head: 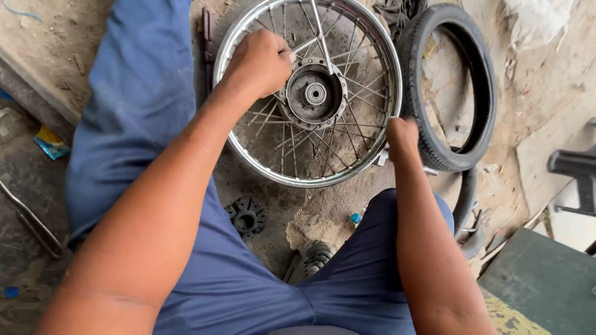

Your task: Repairing a motorcycle wheel by removing and replacing hub components using hand tools.

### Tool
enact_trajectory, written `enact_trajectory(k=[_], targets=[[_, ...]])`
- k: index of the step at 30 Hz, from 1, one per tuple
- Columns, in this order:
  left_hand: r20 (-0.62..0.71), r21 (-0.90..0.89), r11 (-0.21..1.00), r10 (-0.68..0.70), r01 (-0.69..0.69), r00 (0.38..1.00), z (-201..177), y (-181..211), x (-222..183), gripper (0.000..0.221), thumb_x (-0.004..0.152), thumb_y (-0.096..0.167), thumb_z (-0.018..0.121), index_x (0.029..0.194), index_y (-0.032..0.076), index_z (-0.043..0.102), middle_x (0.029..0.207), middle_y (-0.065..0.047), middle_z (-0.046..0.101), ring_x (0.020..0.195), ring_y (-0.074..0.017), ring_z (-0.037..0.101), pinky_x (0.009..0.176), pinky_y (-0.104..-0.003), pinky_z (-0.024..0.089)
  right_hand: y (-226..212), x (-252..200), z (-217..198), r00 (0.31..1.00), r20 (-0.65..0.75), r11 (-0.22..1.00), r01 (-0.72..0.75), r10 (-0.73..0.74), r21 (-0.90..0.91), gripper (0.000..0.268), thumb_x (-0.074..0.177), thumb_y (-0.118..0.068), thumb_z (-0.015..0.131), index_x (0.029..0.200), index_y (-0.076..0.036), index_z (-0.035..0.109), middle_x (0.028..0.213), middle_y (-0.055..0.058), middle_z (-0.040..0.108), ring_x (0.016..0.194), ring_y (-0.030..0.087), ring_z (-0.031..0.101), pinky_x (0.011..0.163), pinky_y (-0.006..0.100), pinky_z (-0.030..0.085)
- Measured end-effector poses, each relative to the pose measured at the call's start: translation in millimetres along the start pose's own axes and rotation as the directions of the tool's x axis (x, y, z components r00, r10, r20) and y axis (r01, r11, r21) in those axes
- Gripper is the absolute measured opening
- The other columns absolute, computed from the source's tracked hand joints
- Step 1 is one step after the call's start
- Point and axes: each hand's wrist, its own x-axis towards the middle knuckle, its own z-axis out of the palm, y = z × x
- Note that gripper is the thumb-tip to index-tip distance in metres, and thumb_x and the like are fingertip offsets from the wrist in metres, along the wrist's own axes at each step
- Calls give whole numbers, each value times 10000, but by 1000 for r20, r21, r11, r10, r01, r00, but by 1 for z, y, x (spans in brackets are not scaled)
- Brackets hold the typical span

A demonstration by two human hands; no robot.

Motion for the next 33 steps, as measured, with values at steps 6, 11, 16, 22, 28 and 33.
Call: enact_trajectory(k=[6,11,16,22,28,33], targets=[[-37,114,968,229,-223,973,4,-15,-4,149,888,175,767,965,51,799,824,-207,727,795,-348,720,766,-453,556,-58,-84,49,514,201,331,757,-834,-564,334,969,-68,643,1298,-20,680,1267,202,684,1086,323,690,918,417,577],[107,57,987,146,-153,983,5,-8,-4,177,885,204,767,970,51,793,802,-148,748,784,-280,742,755,-433,558,-53,-80,82,748,435,505,661,-502,-555,330,950,-41,610,1269,-77,688,1201,83,742,1006,179,707,929,353,568],[159,63,995,64,-75,985,1,-2,-8,213,917,250,752,1028,71,785,807,-125,752,722,-222,731,681,-423,567,-68,-85,81,723,468,544,691,-509,-476,310,940,-70,702,1249,-56,699,1166,90,756,1023,182,696,915,348,561],[227,75,997,9,-26,974,1,2,-8,219,914,258,745,1054,95,788,767,-92,743,591,-134,679,537,-360,556,-73,-88,86,794,428,617,606,-431,-502,346,915,-74,719,1256,-56,667,1182,78,736,1033,174,695,908,330,573],[343,96,992,-113,84,933,6,2,-12,216,917,256,732,1075,115,776,767,-78,746,555,-141,673,493,-331,556,-69,-80,88,799,416,650,598,-435,-469,362,912,-42,711,1266,-39,635,1157,91,732,1029,166,700,895,325,581],[308,94,996,-26,-3,951,23,-12,-8,189,895,255,766,1011,113,811,773,-79,758,628,-142,700,591,-356,564,-73,-86,90,810,414,657,583,-416,-478,334,916,-47,709,1244,-43,648,1135,83,731,1003,163,700,870,320,577]])
